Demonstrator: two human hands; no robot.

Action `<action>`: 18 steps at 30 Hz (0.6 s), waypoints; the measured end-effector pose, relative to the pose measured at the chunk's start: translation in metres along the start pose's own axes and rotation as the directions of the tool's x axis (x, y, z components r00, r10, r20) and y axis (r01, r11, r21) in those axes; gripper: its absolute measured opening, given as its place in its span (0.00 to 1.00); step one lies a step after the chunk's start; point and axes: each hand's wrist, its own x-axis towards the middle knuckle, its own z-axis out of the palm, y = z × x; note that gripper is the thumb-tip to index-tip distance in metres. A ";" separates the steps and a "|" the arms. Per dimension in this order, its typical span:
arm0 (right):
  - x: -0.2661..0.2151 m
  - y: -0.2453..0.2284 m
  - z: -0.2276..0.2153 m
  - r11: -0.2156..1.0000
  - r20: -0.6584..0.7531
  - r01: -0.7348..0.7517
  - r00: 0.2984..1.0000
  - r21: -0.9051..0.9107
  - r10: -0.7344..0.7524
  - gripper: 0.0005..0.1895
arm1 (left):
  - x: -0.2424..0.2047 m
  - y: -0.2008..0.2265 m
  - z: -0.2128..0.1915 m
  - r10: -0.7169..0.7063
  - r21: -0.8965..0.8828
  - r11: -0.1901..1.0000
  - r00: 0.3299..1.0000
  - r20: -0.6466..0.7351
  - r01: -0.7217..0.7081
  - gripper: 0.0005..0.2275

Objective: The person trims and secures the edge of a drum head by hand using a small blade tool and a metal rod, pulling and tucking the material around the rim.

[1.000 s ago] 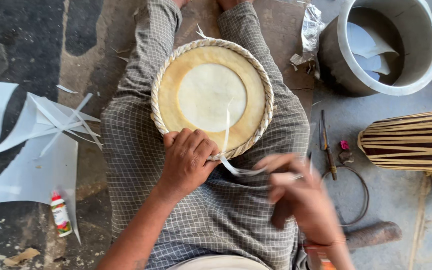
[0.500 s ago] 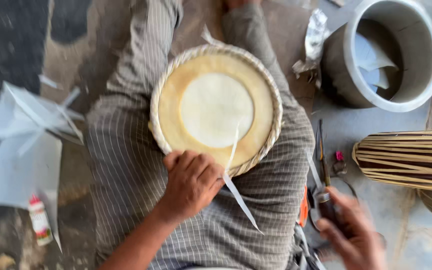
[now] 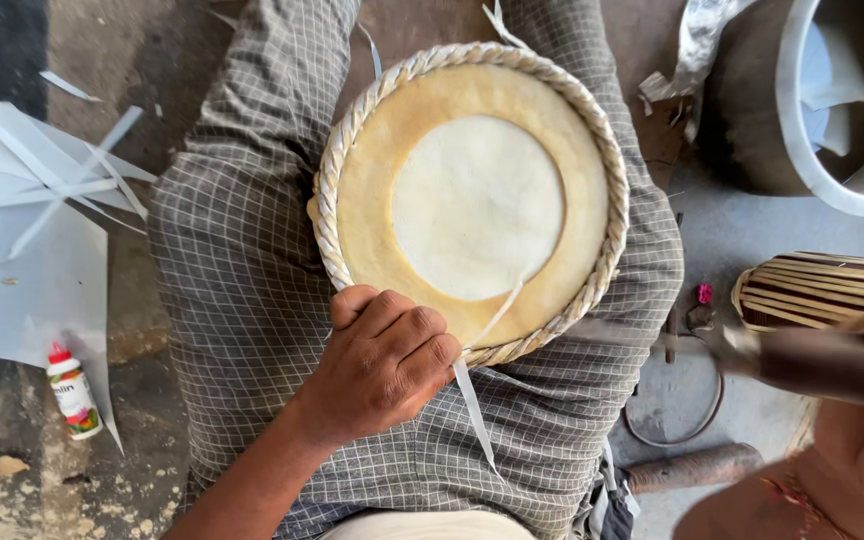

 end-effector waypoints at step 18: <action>0.099 0.038 0.118 0.560 0.175 -0.160 0.984 0.813 0.029 0.14 | -0.004 -0.002 0.003 0.013 0.045 0.999 1.000 0.022 -0.014 0.06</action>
